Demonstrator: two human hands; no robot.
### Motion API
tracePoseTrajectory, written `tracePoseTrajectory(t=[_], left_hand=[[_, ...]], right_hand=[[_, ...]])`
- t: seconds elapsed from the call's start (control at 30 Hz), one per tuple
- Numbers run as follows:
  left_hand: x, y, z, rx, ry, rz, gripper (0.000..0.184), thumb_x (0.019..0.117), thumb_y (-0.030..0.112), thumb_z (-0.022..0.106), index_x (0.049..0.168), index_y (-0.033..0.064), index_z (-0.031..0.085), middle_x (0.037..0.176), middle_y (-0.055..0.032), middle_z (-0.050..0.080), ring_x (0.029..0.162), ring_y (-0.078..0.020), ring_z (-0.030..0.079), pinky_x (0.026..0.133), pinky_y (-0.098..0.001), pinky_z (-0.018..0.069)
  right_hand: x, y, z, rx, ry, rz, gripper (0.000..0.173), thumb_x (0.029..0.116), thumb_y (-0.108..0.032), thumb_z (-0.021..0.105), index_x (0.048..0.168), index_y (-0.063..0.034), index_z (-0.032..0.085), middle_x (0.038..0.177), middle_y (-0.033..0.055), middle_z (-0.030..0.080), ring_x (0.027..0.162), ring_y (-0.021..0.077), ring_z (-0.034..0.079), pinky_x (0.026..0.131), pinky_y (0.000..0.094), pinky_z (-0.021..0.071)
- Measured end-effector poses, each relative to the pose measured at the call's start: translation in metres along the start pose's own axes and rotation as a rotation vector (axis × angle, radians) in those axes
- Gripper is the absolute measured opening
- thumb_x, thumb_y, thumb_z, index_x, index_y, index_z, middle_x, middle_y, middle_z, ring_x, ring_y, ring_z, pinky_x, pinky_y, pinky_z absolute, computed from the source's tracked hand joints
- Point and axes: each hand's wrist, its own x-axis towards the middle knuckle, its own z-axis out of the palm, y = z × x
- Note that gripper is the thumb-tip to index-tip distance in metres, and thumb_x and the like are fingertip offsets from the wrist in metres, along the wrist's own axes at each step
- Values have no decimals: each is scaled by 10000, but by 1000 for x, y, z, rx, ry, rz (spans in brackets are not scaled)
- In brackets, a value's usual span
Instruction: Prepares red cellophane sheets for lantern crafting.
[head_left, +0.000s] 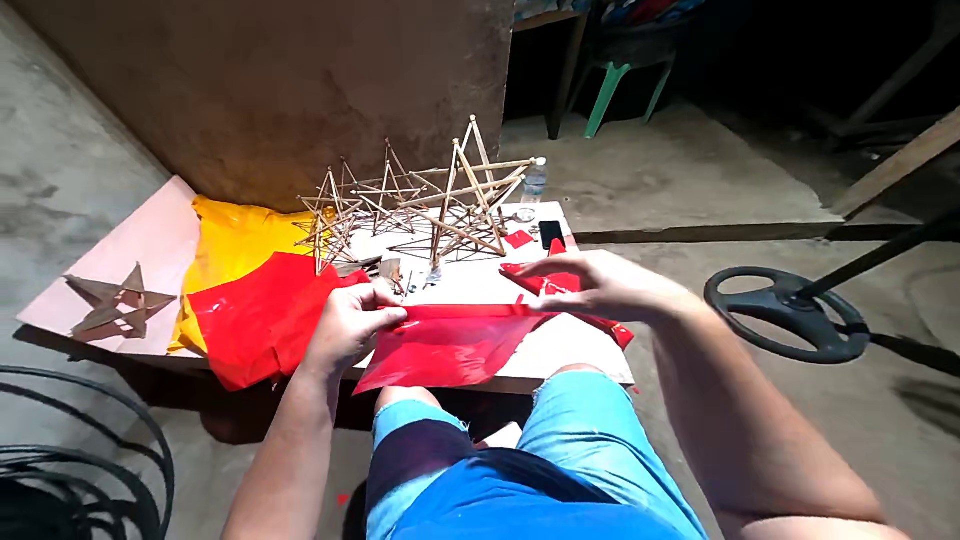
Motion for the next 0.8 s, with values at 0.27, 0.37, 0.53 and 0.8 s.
tracePoseTrajectory(t=[0.27, 0.37, 0.53, 0.8], left_hand=[[4, 7, 8, 129, -145, -6, 32, 880, -44, 711, 886, -14, 704, 771, -34, 720, 672, -82, 693, 695, -259, 612], [2, 12, 5, 145, -163, -35, 24, 886, -54, 707, 891, -31, 701, 777, -54, 719, 673, -94, 697, 700, -255, 614], [3, 19, -14, 128, -237, -75, 61, 874, -34, 712, 933, -18, 705, 799, -23, 714, 694, -64, 672, 687, -224, 580], [19, 21, -10, 308, -376, 0, 140, 967, 89, 681, 876, 10, 752, 751, 0, 713, 693, -26, 661, 693, -211, 559]], right_hand=[[50, -54, 75, 145, -125, -309, 267, 1006, -303, 663, 1095, -74, 769, 1019, 48, 759, 965, 124, 707, 921, 399, 552], [54, -56, 85, 192, -112, -363, 257, 1011, -276, 654, 1001, -44, 765, 893, 37, 738, 837, 57, 677, 822, 295, 553], [51, -62, 77, 211, -153, -342, 220, 1015, -219, 642, 979, -37, 761, 863, 19, 727, 798, 19, 644, 782, 254, 527], [51, -63, 73, 214, -172, -329, 212, 1013, -222, 646, 953, -55, 762, 833, -21, 723, 770, -20, 632, 755, 224, 520]])
